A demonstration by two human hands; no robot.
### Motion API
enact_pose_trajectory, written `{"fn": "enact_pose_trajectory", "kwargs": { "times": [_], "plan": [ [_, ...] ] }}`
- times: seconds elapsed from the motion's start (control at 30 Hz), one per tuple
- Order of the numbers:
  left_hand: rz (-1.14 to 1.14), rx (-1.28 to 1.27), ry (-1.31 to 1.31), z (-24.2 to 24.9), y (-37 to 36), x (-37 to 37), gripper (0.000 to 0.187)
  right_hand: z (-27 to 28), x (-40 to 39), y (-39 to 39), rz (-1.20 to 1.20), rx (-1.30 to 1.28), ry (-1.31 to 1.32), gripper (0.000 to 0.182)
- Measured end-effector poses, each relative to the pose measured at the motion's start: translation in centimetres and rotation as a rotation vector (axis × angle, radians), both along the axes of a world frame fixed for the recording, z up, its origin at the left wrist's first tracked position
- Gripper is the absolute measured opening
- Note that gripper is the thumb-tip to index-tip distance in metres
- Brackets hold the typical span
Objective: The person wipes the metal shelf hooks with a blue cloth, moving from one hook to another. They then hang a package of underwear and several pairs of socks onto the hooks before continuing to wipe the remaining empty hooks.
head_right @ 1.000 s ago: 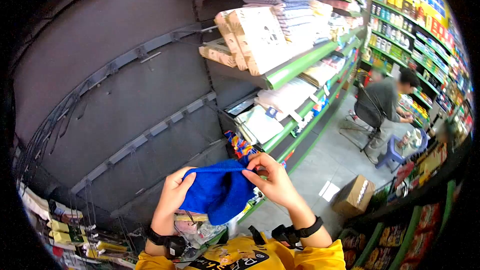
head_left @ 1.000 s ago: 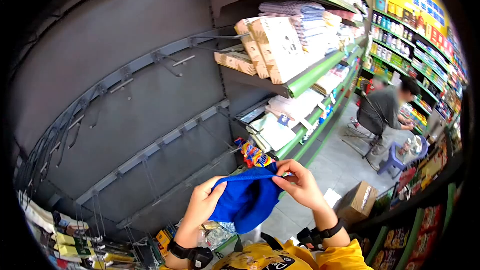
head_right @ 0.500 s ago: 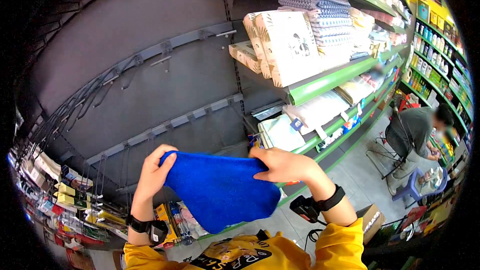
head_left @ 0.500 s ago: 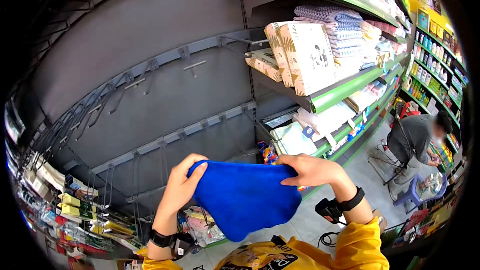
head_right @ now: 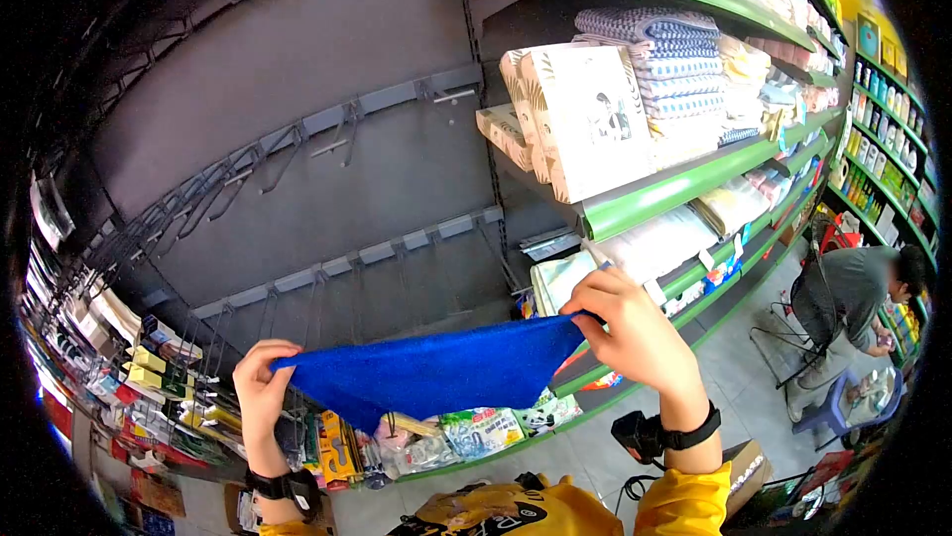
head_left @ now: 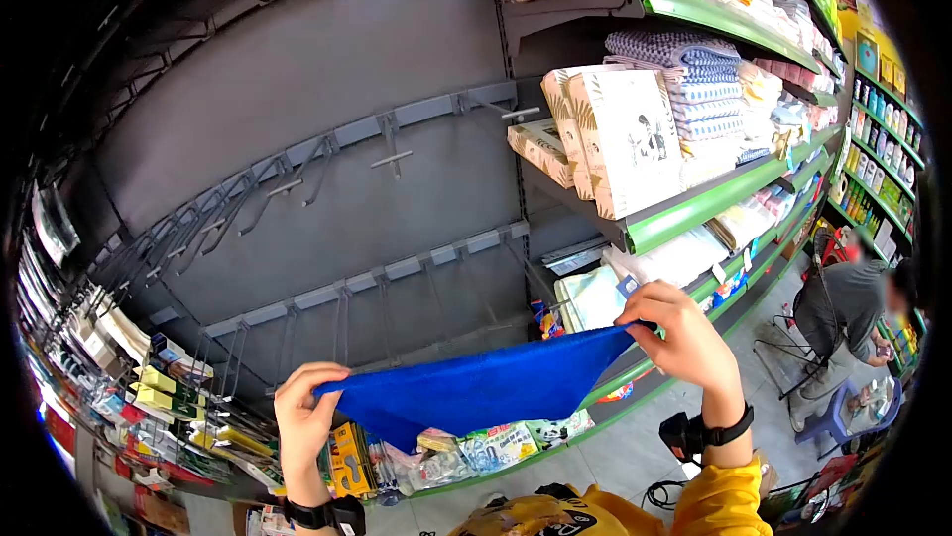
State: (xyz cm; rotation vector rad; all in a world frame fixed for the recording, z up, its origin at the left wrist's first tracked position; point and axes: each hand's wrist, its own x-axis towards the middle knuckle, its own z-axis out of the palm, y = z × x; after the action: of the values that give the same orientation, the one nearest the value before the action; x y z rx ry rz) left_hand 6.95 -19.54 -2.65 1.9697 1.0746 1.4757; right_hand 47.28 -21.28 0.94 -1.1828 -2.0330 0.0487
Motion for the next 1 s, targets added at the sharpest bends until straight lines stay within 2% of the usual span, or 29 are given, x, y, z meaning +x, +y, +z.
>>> {"fn": "enact_pose_trajectory", "kwargs": {
  "times": [0.03, 0.1, 0.17, 0.2, 0.23, 0.27, 0.3, 0.37, 0.4, 0.5, 0.57, 0.63, 0.7, 0.73, 0.8, 0.83, 0.9, 0.97, 1.0],
  "plan": [
    [0.06, 0.058, -0.044, -0.5, -0.3, -0.2, 0.024, 0.3, -0.3, -0.5, 0.002, 0.006, 0.006, 0.018],
    [0.053, 0.199, -0.229, -1.2, -0.7, 0.6, 0.018, 0.9, -1.2, -1.4, -0.184, 0.211, -0.132, 0.019],
    [-0.003, 0.291, -0.274, -1.0, -1.1, 1.1, 0.012, 0.6, -1.4, -1.1, -0.212, 0.198, -0.117, 0.019],
    [-0.001, 0.295, -0.273, -0.6, -1.3, 1.5, 0.012, 0.3, -1.3, -0.8, -0.196, 0.084, -0.011, 0.019],
    [-0.208, 0.235, -0.37, 0.1, -1.5, 2.0, 0.009, 0.0, -1.2, -0.3, -0.179, -0.027, 0.094, 0.019],
    [-0.416, 0.174, -0.463, 0.8, -1.5, 2.6, 0.007, -0.5, -0.9, 0.5, -0.102, 0.052, 0.094, 0.02],
    [-0.441, 0.102, -0.425, 1.2, -1.6, 3.1, 0.006, -0.3, -1.1, 1.1, -0.099, 0.055, 0.097, 0.02],
    [-0.498, 0.015, -0.289, 0.6, -0.8, 3.7, 0.005, 0.4, -2.1, 2.0, 0.327, -0.026, 0.292, 0.023],
    [-0.517, 0.024, -0.162, 0.9, -0.4, 4.6, 0.007, 1.0, -3.0, 1.5, 0.439, -0.26, 0.337, 0.025],
    [-0.625, 0.008, 0.084, 1.8, 1.2, 7.9, 0.015, 1.4, -6.4, 2.1, 0.909, -0.326, 0.259, 0.02],
    [-0.701, -0.036, 0.131, 1.6, 1.8, 8.8, 0.015, 1.4, -8.1, 2.3, 1.025, -0.48, 0.22, 0.018],
    [-0.751, -0.087, 0.084, 1.3, 1.7, 8.8, 0.016, 0.5, -9.0, 3.2, 1.074, -0.456, 0.233, 0.015],
    [-0.765, -0.488, 0.082, 0.5, 1.7, 8.1, 0.017, 0.0, -9.1, 3.3, 1.101, -0.597, 0.415, 0.014],
    [-0.793, -0.305, 0.135, -0.1, 2.1, 8.1, 0.019, -0.4, -9.3, 3.3, 1.1, -0.602, 0.419, 0.014],
    [-0.827, -0.335, 0.093, -0.1, 2.0, 8.2, 0.02, -1.2, -9.7, 3.5, 1.225, -0.722, 0.541, 0.012],
    [-0.86, -0.357, 0.051, 0.0, 1.9, 8.3, 0.021, -0.6, -9.7, 3.3, 1.129, -0.739, 0.479, 0.012],
    [-0.821, -0.416, 0.071, -0.5, 2.0, 8.1, 0.022, -1.2, -9.6, 3.7, 1.067, -0.732, 0.574, 0.011],
    [-0.759, -0.387, 0.034, -0.7, 2.0, 8.2, 0.022, -1.7, -9.8, 3.4, 1.012, -0.69, 0.538, 0.01],
    [-0.687, -0.38, 0.006, -0.4, 1.4, 8.6, 0.02, -1.9, -10.3, 2.8, 0.942, -0.532, 0.49, 0.012]
  ]
}}
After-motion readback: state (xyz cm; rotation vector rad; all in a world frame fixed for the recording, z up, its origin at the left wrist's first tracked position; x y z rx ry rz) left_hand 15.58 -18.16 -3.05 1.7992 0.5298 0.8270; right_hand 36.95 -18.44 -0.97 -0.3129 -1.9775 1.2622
